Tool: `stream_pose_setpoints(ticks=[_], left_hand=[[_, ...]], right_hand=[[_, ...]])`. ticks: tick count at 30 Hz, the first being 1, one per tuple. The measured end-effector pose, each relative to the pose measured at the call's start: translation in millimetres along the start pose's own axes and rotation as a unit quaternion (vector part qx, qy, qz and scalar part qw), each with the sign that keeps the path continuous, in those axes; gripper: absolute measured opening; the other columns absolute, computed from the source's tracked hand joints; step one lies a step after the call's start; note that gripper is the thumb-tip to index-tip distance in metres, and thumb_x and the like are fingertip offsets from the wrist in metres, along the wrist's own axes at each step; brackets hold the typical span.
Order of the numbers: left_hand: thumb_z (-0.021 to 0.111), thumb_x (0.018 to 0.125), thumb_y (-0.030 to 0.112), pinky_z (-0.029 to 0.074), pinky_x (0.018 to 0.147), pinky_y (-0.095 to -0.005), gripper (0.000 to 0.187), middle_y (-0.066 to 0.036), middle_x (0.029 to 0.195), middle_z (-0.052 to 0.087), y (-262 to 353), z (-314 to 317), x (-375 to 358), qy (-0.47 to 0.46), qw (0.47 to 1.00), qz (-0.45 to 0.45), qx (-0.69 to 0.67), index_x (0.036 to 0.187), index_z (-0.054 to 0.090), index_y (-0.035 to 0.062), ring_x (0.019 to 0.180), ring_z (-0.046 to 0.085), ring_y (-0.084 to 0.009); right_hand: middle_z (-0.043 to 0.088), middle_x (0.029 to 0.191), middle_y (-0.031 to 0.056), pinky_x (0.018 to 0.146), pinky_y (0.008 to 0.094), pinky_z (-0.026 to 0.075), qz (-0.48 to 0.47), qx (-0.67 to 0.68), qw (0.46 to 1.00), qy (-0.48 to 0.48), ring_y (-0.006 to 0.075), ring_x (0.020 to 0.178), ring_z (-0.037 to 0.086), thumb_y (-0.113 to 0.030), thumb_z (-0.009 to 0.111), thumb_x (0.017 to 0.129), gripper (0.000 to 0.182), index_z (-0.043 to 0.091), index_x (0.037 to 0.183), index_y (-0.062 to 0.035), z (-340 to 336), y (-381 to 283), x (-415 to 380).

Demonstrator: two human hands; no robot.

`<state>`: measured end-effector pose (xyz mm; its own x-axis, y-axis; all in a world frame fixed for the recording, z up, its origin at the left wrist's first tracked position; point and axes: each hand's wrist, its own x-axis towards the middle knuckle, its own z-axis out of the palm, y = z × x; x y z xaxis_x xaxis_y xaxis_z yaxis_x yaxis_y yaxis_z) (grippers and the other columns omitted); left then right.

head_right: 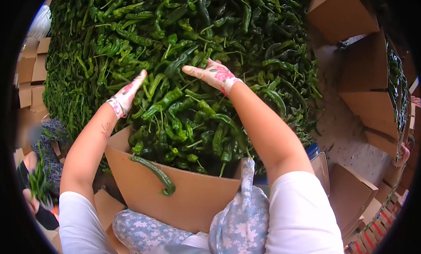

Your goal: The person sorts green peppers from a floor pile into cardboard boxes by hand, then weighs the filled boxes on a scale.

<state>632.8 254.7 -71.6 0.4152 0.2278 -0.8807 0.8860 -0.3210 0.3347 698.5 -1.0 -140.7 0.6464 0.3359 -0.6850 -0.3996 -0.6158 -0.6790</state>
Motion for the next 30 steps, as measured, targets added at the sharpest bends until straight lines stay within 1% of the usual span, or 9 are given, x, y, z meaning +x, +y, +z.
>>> stream_pose_setpoints(ticks=[6, 9, 12, 14, 16, 20, 21, 22, 30], left_hand=[[0.043, 0.094, 0.051, 0.039, 0.098, -0.0337, 0.061, -0.01, 0.128, 0.054, -13, -8, -40, -0.128, 0.985, 0.009, 0.112, 0.136, 0.043, 0.0073, 0.115, 0.051, -0.0175], [0.05, 0.09, 0.051, 0.041, 0.095, -0.0356, 0.062, -0.011, 0.124, 0.056, -52, -7, 2, -0.163, 0.98, 0.098, 0.065, 0.133, 0.046, 0.006, 0.113, 0.052, -0.0188], [0.058, 0.087, 0.045, 0.031, 0.105, -0.0385, 0.059, -0.016, 0.129, 0.052, -37, -6, -32, -0.108, 0.969, -0.072, 0.209, 0.132, 0.048, 0.0073, 0.122, 0.044, -0.0199], [0.061, 0.079, 0.056, 0.037, 0.101, -0.036, 0.074, -0.02, 0.128, 0.054, -72, -34, -4, -0.4, 0.758, 0.266, 0.441, 0.132, 0.048, 0.0065, 0.121, 0.049, -0.0228], [0.063, 0.08, 0.048, 0.044, 0.091, -0.0334, 0.065, -0.019, 0.11, 0.063, -91, -19, -38, -0.387, 0.815, 0.142, 0.408, 0.124, 0.054, 0.0011, 0.102, 0.059, -0.0219], [0.062, 0.085, 0.019, 0.048, 0.087, -0.0354, 0.037, -0.014, 0.118, 0.06, -107, -12, -85, -0.389, 0.733, 0.056, 0.555, 0.12, 0.058, 0.0048, 0.106, 0.059, -0.025], [0.062, 0.085, 0.021, 0.048, 0.086, -0.0349, 0.032, -0.017, 0.11, 0.063, -111, -16, -104, -0.432, 0.752, 0.222, 0.446, 0.113, 0.061, 0.0048, 0.099, 0.061, -0.028], [0.065, 0.082, 0.028, 0.049, 0.084, -0.0353, 0.041, -0.017, 0.101, 0.064, -112, -12, -123, -0.392, 0.832, 0.054, 0.389, 0.114, 0.06, 0.004, 0.095, 0.062, -0.0299], [0.059, 0.079, 0.04, 0.048, 0.087, -0.0366, 0.052, -0.016, 0.11, 0.062, -226, -20, -216, -0.069, 0.855, 0.24, 0.454, 0.12, 0.059, 0.008, 0.1, 0.06, -0.0301]], right_hand=[[0.05, 0.131, 0.0122, 0.103, 0.0316, 0.032, -0.353, 0.056, 0.893, -0.273, 0.0255, 0.113, 0.05, -0.054, 0.066, 0.079, 0.07, 0.055, 0.127, -0.0035, -3, 42, -8], [0.04, 0.135, 0.028, 0.104, 0.0356, 0.035, -0.088, -0.09, 0.983, -0.13, 0.0357, 0.124, 0.043, -0.073, 0.07, 0.058, 0.113, 0.044, 0.128, 0.0112, 23, -16, -46], [0.051, 0.117, 0.0267, 0.09, 0.0383, 0.044, -0.166, -0.089, 0.963, -0.192, 0.0343, 0.107, 0.053, -0.069, 0.069, 0.063, 0.092, 0.055, 0.109, 0.0097, 38, -4, -58], [0.056, 0.104, 0.0234, 0.079, 0.0401, 0.048, -0.218, -0.154, 0.927, -0.262, 0.0329, 0.093, 0.058, -0.062, 0.069, 0.067, 0.074, 0.062, 0.09, 0.0073, 39, -22, -104], [0.057, 0.103, 0.0208, 0.076, 0.0402, 0.048, -0.345, -0.135, 0.895, -0.248, 0.0318, 0.088, 0.059, -0.055, 0.072, 0.067, 0.064, 0.062, 0.088, 0.0047, 77, 3, -117], [0.05, 0.117, 0.0263, 0.079, 0.0411, 0.05, -0.308, -0.178, 0.876, -0.324, 0.0361, 0.097, 0.059, -0.041, 0.073, 0.069, 0.065, 0.052, 0.115, 0.0014, 100, 0, -166], [0.042, 0.127, 0.0309, 0.082, 0.04, 0.05, -0.294, -0.216, 0.858, -0.361, 0.0389, 0.102, 0.057, -0.034, 0.073, 0.069, 0.073, 0.043, 0.128, -0.0034, 100, -12, -179], [0.041, 0.128, 0.0312, 0.082, 0.041, 0.05, -0.305, -0.24, 0.85, -0.357, 0.0389, 0.104, 0.056, -0.025, 0.072, 0.068, 0.069, 0.044, 0.128, -0.0082, 104, -15, -191], [0.052, 0.115, 0.0249, 0.069, 0.0383, 0.051, -0.474, -0.438, 0.737, -0.201, 0.0327, 0.104, 0.057, -0.016, 0.056, 0.076, 0.061, 0.041, 0.135, -0.0093, 180, -10, -282]])
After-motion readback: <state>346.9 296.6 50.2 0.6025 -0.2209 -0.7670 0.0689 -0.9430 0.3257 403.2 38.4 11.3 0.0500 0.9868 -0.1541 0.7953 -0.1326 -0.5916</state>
